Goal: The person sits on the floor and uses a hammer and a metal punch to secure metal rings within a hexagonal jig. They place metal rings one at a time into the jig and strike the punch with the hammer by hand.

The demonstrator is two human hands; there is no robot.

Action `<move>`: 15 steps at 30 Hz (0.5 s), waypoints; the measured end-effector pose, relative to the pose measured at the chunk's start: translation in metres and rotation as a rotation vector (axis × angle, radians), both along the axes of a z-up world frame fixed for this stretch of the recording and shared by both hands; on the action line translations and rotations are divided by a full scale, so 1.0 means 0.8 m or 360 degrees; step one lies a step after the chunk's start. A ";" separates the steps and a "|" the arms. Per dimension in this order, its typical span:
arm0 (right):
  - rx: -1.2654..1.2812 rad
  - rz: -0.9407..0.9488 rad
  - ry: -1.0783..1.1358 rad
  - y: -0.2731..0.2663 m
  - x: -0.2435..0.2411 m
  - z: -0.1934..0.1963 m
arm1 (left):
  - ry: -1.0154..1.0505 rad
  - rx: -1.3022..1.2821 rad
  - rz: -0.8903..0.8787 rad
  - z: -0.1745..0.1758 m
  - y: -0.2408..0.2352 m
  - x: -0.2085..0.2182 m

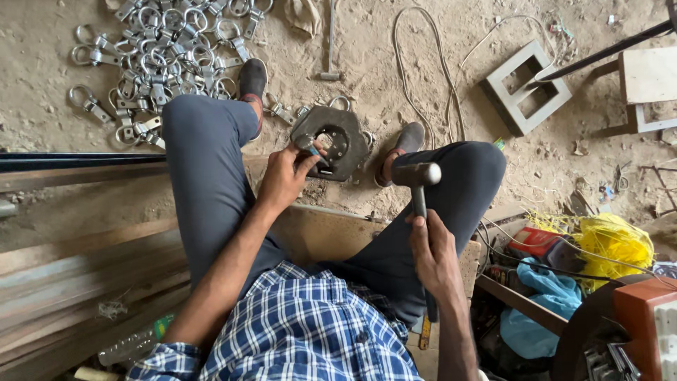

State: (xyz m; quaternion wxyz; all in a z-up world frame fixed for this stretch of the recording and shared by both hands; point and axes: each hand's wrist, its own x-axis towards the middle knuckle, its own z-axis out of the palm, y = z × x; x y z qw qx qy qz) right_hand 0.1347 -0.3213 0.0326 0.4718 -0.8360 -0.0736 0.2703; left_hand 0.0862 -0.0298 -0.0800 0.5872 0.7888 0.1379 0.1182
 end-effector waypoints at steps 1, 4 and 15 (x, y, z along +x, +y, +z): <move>0.0043 -0.0010 0.0004 0.000 0.000 -0.001 | 0.0028 0.0057 -0.0031 -0.004 0.000 0.000; 0.0057 -0.0051 0.0057 -0.002 0.001 -0.002 | 0.0036 0.0151 -0.0108 -0.021 -0.011 0.002; 0.0110 -0.0045 0.0011 0.001 -0.003 -0.009 | 0.0138 0.0389 -0.0096 -0.020 -0.014 0.008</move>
